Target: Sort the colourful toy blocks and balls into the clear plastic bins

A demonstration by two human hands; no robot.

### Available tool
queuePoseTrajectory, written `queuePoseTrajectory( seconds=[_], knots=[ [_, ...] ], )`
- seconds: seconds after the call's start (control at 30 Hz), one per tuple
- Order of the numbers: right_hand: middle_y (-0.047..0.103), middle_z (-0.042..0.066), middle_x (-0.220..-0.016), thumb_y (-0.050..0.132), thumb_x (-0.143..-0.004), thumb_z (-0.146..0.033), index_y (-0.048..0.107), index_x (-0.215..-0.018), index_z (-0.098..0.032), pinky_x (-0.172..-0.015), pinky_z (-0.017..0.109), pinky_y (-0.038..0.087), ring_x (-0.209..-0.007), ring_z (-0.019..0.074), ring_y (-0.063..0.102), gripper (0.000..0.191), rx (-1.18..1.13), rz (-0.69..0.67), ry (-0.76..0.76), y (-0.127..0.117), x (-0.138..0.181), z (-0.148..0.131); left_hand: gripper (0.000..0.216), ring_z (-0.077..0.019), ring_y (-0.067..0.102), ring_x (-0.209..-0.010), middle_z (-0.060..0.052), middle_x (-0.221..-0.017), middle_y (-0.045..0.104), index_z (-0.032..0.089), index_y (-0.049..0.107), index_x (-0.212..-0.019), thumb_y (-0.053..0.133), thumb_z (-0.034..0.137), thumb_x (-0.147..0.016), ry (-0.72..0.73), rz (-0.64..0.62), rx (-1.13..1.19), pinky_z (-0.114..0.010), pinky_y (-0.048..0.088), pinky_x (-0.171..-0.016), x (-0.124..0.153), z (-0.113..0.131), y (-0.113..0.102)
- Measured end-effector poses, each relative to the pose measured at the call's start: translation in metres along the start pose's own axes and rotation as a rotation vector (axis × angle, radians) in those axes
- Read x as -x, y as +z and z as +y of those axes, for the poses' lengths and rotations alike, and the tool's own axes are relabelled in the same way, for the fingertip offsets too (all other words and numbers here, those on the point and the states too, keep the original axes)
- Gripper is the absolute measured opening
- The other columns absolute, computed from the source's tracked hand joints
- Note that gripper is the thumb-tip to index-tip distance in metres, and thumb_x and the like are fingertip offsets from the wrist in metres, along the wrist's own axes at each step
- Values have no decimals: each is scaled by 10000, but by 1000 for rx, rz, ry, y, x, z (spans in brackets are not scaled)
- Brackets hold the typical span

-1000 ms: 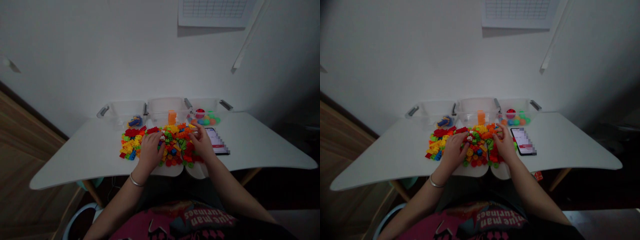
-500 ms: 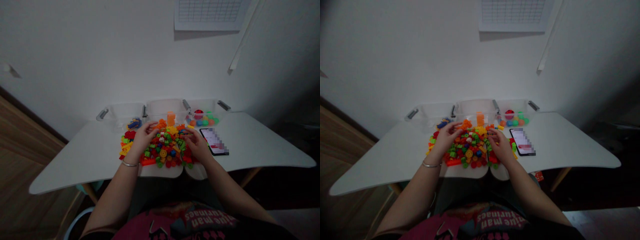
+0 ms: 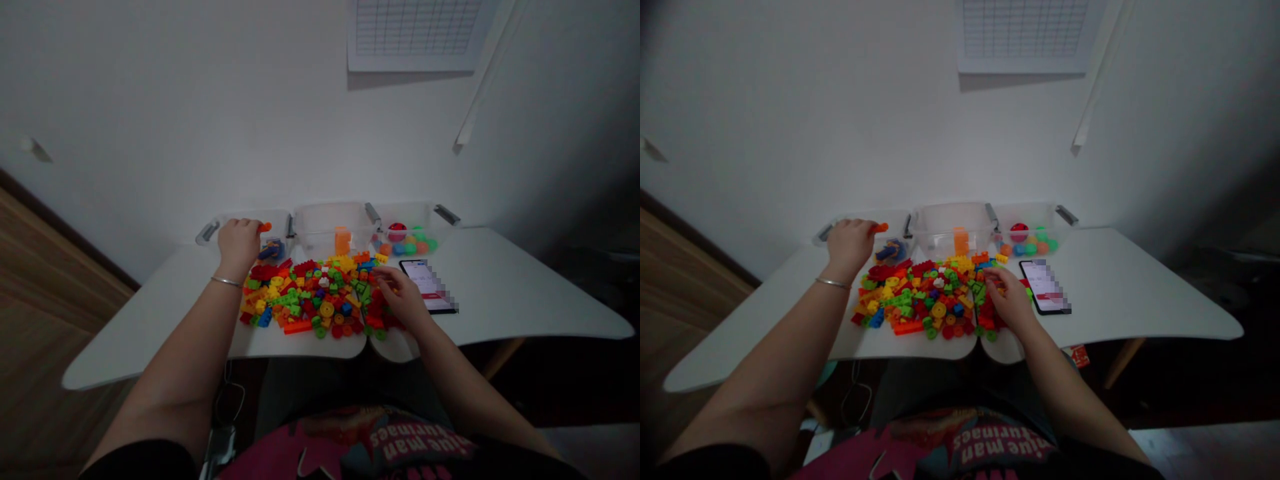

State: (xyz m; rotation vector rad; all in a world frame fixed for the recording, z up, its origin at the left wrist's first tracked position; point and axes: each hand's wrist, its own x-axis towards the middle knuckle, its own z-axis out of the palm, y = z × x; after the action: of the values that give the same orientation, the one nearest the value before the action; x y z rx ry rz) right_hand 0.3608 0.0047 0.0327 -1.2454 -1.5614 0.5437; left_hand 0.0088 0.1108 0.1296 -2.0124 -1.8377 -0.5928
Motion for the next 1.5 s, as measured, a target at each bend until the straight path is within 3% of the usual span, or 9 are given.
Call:
queuePoseTrajectory(
  seconds=[0.23,0.53,0.63,0.73,0.97,1.07,1.17,1.27,1.5],
  knots=[
    [704,86,-1136,523,-897,-346,675,-1066,-242,-916,461,540,-1052,249,659,250,63,-17,-35,-1,0,5,568,-341,623,-942,-245,-997,694,51,706,-1019,194,292,-970,13,-157,-216,-428,401,-777,5,-1,17],
    [712,93,-1104,509,-886,-325,677,-1052,-230,-946,476,516,-1050,254,655,254,122,-34,-64,1,1,8,627,-323,635,-943,-239,-984,712,42,703,-998,144,326,-979,19,-133,-202,-475,363,-928,11,-1,25],
    [716,91,-1093,510,-881,-320,680,-1044,-235,-950,473,512,-1045,256,656,251,148,-27,-89,1,0,6,568,-327,631,-1002,-206,-1024,726,87,717,-989,203,327,-971,26,-98,-162,-529,297,-1044,10,-4,28],
    [717,90,-1088,509,-872,-319,683,-1039,-236,-961,479,501,-1055,263,650,255,179,-22,-110,0,-1,3,517,-330,580,-1160,-176,-1148,712,129,702,-1110,250,328,-960,27,-62,-75,-565,219,-1120,12,-9,32],
    [711,95,-1125,513,-874,-349,686,-1077,-234,-1000,508,464,-1095,281,627,290,264,22,-115,-1,-4,10,576,-335,287,-1465,-136,-1511,476,145,472,-1444,293,396,-958,31,-80,54,-581,145,-1181,15,-17,33],
    [707,102,-1141,512,-869,-349,677,-1108,-224,-1008,510,459,-1109,285,625,317,295,39,-110,-4,-13,16,593,-366,194,-1498,-146,-1580,366,176,448,-1467,374,435,-939,15,-54,77,-610,156,-1175,23,-3,24],
    [713,110,-1128,521,-852,-325,680,-1116,-209,-995,504,467,-1089,290,636,329,341,29,-121,-5,-28,20,567,-364,210,-1493,-134,-1594,342,204,476,-1448,433,424,-928,87,-29,126,-606,168,-1186,40,24,16],
    [718,108,-1133,530,-845,-273,689,-1127,-207,-995,496,465,-1092,290,638,330,397,3,-151,-3,-44,21,544,-375,277,-1461,-149,-1536,431,184,511,-1417,469,410,-924,120,-28,184,-616,203,-1180,68,54,15],
    [671,130,-1253,566,-863,-239,667,-1240,-176,-1035,450,436,-1174,299,590,396,655,-204,-222,18,-71,12,448,-362,438,-1358,-114,-1385,599,226,585,-1338,543,358,-912,195,-122,313,-663,287,-1136,139,108,25]
  ],
)
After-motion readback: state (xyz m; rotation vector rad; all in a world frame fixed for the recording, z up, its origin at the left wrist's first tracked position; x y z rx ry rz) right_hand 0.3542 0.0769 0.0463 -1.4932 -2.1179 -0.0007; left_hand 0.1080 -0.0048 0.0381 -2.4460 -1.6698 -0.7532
